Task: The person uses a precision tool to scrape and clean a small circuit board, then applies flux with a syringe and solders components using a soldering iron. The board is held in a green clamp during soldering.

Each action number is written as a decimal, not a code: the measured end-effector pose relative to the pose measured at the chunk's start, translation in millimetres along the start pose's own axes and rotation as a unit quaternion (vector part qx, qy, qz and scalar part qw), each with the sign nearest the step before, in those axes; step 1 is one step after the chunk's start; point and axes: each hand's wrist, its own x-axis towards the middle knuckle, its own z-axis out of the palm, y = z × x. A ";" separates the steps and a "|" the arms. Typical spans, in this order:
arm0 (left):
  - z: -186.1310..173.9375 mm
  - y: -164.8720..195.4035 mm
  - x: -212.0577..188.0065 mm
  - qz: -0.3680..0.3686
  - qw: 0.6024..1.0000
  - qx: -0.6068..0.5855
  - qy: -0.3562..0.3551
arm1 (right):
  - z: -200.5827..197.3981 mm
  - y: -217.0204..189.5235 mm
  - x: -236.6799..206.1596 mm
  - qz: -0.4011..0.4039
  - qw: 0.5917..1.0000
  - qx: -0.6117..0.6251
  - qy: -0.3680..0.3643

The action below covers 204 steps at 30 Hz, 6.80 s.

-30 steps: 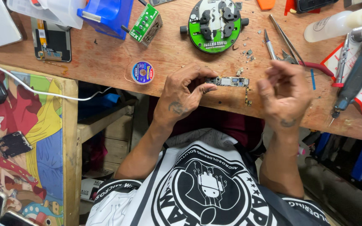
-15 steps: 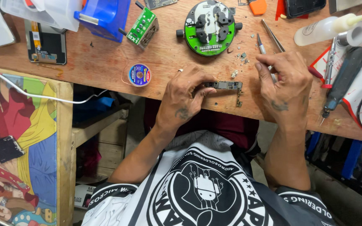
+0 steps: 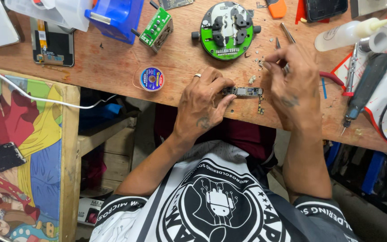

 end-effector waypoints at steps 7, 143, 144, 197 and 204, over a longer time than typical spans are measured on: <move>-2.7 3.1 -1.7 -0.016 0.999 -0.044 0.011 | 9.2 -9.0 -45.9 0.170 0.877 0.448 -0.026; -19.5 -18.2 16.3 -0.036 0.986 0.052 0.152 | 1.4 12.6 7.4 -0.102 0.994 0.045 0.000; -18.8 -17.6 15.9 -0.042 0.987 0.058 0.147 | 3.0 9.7 5.6 -0.103 0.993 0.048 0.012; -7.3 -20.6 12.9 -0.025 0.984 0.093 0.152 | 9.7 -15.4 -4.2 -0.105 0.992 0.051 -0.056; -10.9 -21.3 15.0 0.042 0.987 0.139 0.072 | -0.4 -12.8 -0.2 -0.017 0.996 0.088 -0.001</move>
